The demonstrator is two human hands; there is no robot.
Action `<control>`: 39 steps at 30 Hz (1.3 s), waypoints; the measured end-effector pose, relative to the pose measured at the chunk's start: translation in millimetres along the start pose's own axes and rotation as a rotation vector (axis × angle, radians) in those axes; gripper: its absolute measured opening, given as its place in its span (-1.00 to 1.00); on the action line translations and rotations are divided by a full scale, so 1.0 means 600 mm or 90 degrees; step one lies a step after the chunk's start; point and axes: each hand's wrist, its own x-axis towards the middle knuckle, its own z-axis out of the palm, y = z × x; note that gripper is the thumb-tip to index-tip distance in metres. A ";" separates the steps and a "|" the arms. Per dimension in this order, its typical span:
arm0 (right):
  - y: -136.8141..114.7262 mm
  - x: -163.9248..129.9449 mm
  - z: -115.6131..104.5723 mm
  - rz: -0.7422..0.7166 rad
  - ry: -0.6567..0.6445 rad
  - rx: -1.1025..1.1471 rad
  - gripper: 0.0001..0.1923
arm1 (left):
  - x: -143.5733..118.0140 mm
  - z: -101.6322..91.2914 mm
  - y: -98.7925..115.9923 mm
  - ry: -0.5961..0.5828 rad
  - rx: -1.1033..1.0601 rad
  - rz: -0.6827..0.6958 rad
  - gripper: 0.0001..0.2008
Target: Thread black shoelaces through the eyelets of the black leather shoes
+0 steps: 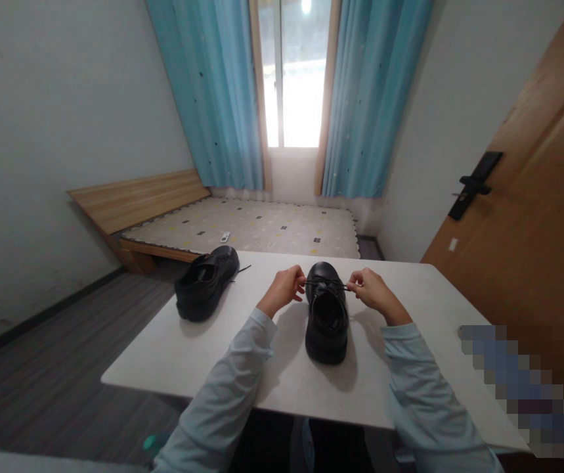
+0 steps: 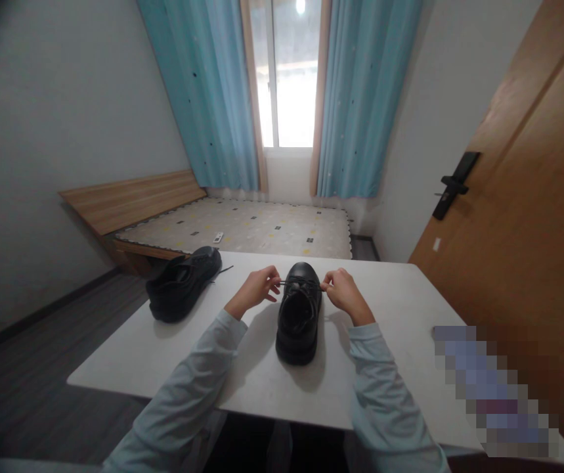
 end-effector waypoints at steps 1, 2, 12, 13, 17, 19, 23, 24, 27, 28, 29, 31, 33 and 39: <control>0.000 0.000 0.000 -0.003 0.000 -0.003 -0.81 | 0.000 0.000 0.000 -0.001 0.001 -0.004 -0.88; 0.000 0.000 0.000 -0.007 0.000 -0.005 -0.81 | 0.000 -0.001 0.000 -0.002 0.004 -0.008 -0.88; -0.014 -0.004 0.004 -0.023 0.023 -0.039 -0.81 | 0.009 0.016 -0.015 0.021 0.059 0.020 -0.90; -0.018 -0.005 0.002 -0.026 0.020 -0.044 -0.82 | 0.010 0.018 -0.018 0.016 0.058 0.024 -0.90; -0.030 -0.007 -0.010 -0.037 -0.011 -0.024 -0.87 | 0.013 0.019 -0.024 0.009 0.121 0.071 -0.91; -0.034 -0.007 -0.017 -0.051 -0.025 0.013 -0.91 | 0.013 0.017 -0.022 0.044 0.192 0.125 -0.93; -0.043 -0.008 -0.024 -0.100 0.037 0.119 -0.83 | 0.008 0.015 -0.006 0.114 0.223 0.231 -0.88; -0.047 -0.008 -0.024 -0.110 0.060 0.143 -0.80 | 0.005 0.015 -0.001 0.123 0.207 0.252 -0.84; -0.056 -0.011 -0.021 -0.130 0.081 0.179 -0.78 | -0.003 0.014 0.016 0.132 0.194 0.319 -0.84; -0.058 -0.011 -0.019 -0.133 0.074 0.178 -0.78 | -0.005 0.014 0.020 0.128 0.207 0.338 -0.85; -0.059 -0.012 -0.017 -0.137 0.065 0.173 -0.77 | -0.007 0.015 0.023 0.121 0.222 0.350 -0.85; -0.061 -0.013 -0.013 -0.146 0.043 0.154 -0.77 | -0.009 0.017 0.026 0.105 0.250 0.359 -0.84; -0.061 -0.014 -0.011 -0.150 0.026 0.136 -0.80 | -0.009 0.019 0.025 0.091 0.261 0.359 -0.84; -0.062 -0.014 -0.009 -0.167 0.013 0.123 -0.86 | -0.005 0.029 0.024 0.067 0.232 0.341 -0.82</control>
